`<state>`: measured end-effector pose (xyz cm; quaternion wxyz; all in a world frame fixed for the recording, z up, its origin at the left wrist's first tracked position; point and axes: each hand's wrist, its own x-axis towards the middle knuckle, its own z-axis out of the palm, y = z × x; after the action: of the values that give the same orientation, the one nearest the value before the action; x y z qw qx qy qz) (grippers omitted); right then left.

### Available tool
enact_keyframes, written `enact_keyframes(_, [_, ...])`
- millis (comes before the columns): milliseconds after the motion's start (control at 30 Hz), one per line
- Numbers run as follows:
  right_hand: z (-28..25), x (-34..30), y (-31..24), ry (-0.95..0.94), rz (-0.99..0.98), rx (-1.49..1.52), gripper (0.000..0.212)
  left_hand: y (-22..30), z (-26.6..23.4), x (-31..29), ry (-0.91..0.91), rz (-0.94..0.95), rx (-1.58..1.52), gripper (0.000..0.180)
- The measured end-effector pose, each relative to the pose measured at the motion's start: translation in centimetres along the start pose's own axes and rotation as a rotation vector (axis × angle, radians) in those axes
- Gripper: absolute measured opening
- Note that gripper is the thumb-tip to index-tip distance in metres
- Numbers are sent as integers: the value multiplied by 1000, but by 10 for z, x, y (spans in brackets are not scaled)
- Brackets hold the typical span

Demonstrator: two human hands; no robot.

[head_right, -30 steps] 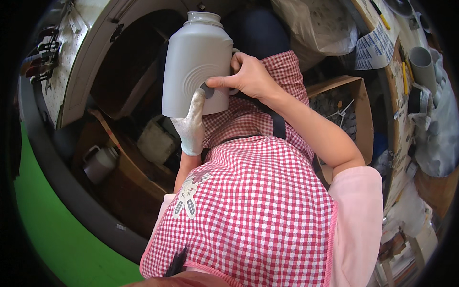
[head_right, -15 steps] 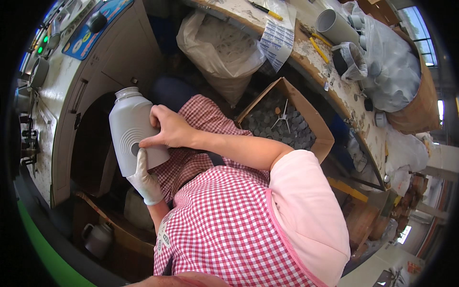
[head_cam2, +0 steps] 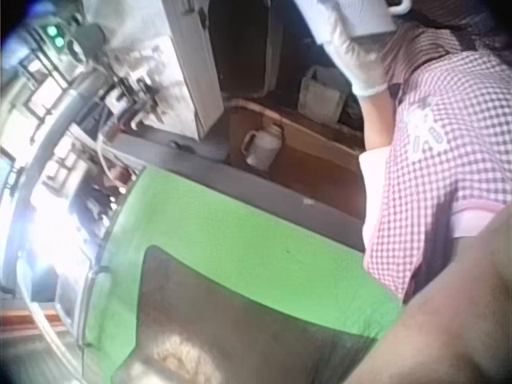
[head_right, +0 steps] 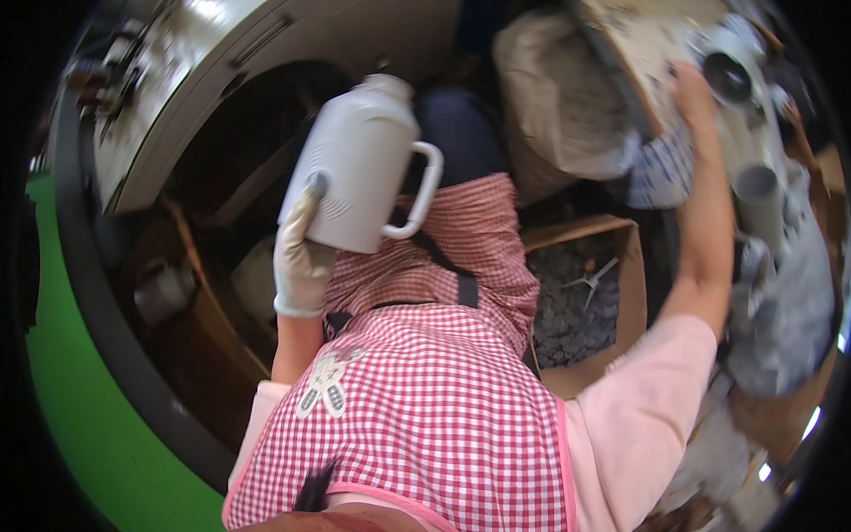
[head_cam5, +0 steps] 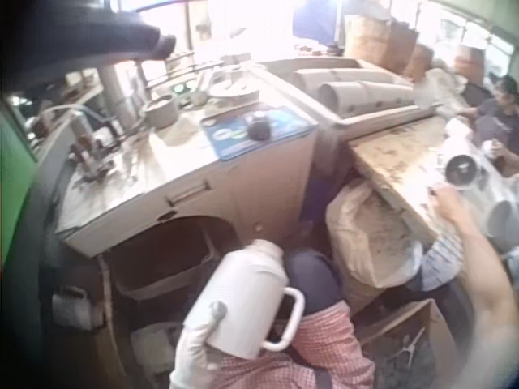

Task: The person assembles white plastic kettles by inserting a small circular component into the base and using a yellow-handled tool to secure it. The person repeatedly picks up kettles, inserts the component, and places the finished units aside.

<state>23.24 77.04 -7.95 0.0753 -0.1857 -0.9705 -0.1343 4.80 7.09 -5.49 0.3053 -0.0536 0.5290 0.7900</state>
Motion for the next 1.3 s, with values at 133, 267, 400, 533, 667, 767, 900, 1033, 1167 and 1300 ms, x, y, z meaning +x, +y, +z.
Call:
enact_keyframes(133, [-50,25,-66,112,330,237,41,11,4,-7,-19,-142,-179,36])
enact_keyframes(267, [-145,5,-243,-87,607,1857,42,22,17,-15,-119,-103,-243,35])
enact_keyframes(400, [-213,-43,-395,-667,67,1609,29,26,30,-17,-132,27,-118,32])
enact_keyframes(533, [-217,-51,-465,-192,-327,1226,43,31,31,-17,-64,-84,-87,33])
enact_keyframes(667, [-213,-53,-473,-167,-363,1129,46,32,28,-18,-73,-69,-39,36])
enact_keyframes(767, [-215,-59,-474,-134,-351,1047,48,29,28,-20,-65,-64,-31,38])
enact_keyframes(900, [-220,-63,-481,-81,-333,999,49,28,27,-22,-54,-68,-4,40])
enact_keyframes(1033, [-227,-67,-483,-69,-343,862,54,27,26,-25,-82,-77,15,42])
enact_keyframes(1167, [-232,-75,-488,-81,-357,667,61,18,30,-28,-42,-2,156,41])
enact_keyframes(1300, [-232,-83,-503,-103,-347,399,60,6,36,-24,-59,89,392,38])
